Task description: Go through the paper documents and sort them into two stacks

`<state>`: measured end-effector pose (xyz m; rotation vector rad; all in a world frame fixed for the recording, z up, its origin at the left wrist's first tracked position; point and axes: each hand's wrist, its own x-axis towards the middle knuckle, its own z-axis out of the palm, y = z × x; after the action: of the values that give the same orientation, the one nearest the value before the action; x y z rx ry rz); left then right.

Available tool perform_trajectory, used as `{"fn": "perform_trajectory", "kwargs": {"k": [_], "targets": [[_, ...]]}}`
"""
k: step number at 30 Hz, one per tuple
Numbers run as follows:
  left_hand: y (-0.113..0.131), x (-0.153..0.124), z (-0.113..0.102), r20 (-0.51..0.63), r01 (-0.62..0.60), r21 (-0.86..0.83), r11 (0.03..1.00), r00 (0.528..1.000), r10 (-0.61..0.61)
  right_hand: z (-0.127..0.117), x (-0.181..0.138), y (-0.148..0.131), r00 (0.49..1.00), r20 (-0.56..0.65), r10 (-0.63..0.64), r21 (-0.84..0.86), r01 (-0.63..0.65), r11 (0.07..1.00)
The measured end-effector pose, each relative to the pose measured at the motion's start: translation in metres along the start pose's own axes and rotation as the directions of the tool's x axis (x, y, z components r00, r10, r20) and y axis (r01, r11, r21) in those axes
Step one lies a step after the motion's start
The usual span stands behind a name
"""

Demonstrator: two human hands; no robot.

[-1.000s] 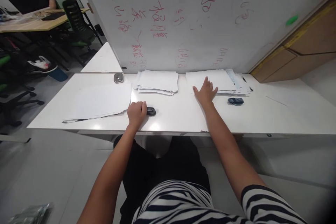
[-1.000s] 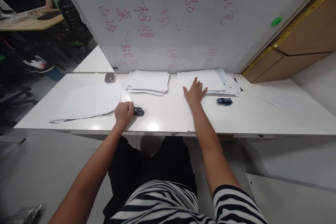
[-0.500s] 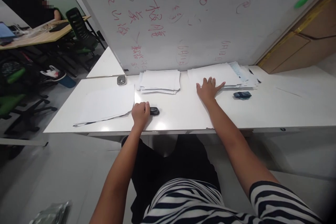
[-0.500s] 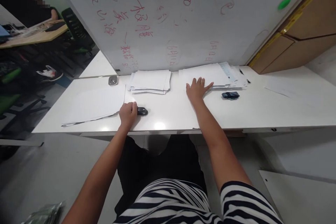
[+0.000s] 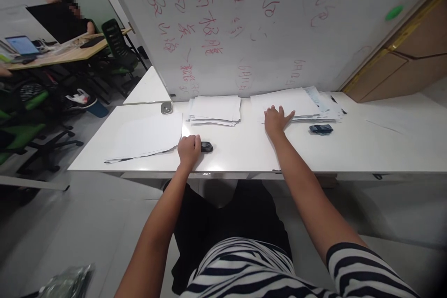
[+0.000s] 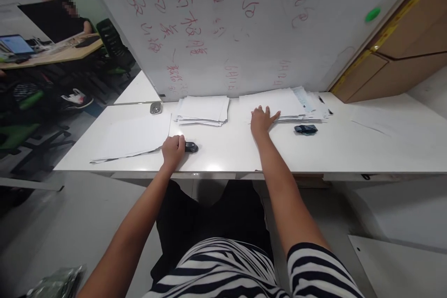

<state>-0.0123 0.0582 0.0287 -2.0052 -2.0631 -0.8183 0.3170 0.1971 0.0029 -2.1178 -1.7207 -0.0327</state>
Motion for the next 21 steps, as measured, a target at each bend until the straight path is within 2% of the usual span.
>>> {"fn": "perform_trajectory", "kwargs": {"k": [14,21], "targets": [[0.0026,-0.0011,-0.0034,0.011,0.011,-0.038,0.999,1.000,-0.011,-0.0067,0.0009,-0.0055,0.999,-0.008,-0.048,-0.059,0.047,0.997],[0.0020,-0.0011,-0.0033,0.013,0.007,-0.033,0.999,1.000,-0.007,0.0002,0.0036,-0.0048,0.998,-0.030,-0.061,-0.051,0.059,0.997]]}}
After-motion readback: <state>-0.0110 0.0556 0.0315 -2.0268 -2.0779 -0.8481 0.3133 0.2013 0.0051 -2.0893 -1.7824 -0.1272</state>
